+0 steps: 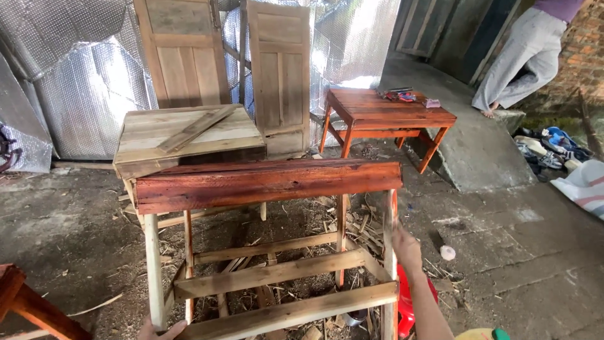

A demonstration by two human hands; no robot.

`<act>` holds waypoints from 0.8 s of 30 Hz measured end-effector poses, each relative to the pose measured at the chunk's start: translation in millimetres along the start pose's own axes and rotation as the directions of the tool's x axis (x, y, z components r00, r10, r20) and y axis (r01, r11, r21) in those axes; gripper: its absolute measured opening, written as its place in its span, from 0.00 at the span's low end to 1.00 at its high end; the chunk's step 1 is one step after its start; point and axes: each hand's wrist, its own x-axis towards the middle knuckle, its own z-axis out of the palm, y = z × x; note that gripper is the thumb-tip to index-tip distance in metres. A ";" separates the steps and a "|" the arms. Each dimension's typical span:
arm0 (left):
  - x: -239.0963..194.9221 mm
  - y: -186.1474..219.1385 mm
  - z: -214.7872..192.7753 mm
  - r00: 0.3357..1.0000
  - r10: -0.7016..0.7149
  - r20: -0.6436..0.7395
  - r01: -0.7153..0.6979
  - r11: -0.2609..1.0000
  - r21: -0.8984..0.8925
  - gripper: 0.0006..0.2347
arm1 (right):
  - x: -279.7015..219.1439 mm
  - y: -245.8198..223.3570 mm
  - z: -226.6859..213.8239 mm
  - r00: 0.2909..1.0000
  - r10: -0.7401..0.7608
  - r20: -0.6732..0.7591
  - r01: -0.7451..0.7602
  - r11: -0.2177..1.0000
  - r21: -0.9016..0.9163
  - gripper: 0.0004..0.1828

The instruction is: Applying wood stain to a wooden frame using a brush and repositioning the frame to ensure even coverage.

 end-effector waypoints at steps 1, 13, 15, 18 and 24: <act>3.2 -0.8 -2.9 1.000 0.000 0.001 0.000 1.000 0.002 0.37 | -24.4 -5.8 3.1 1.000 0.003 0.000 -0.003 1.000 0.000 0.25; -57.8 20.0 -22.7 0.983 0.181 -0.001 -0.181 0.981 -0.074 0.47 | -42.0 -185.8 75.5 0.980 0.179 -0.085 -0.128 0.899 0.420 0.23; -46.5 13.6 -22.5 0.980 0.189 0.060 -0.170 0.957 -0.235 0.45 | -76.3 -234.1 120.4 0.996 0.017 0.092 -0.044 0.950 0.308 0.25; -74.4 29.6 -31.6 0.994 0.100 0.049 -0.091 0.983 -0.158 0.45 | -163.4 -314.5 118.3 0.936 -0.223 0.272 0.060 0.865 0.499 0.09; 0.2 -21.1 -11.7 0.981 0.181 -0.073 -0.162 0.964 0.209 0.51 | -128.3 -274.0 139.7 0.978 0.197 -0.062 -0.108 0.744 0.659 0.24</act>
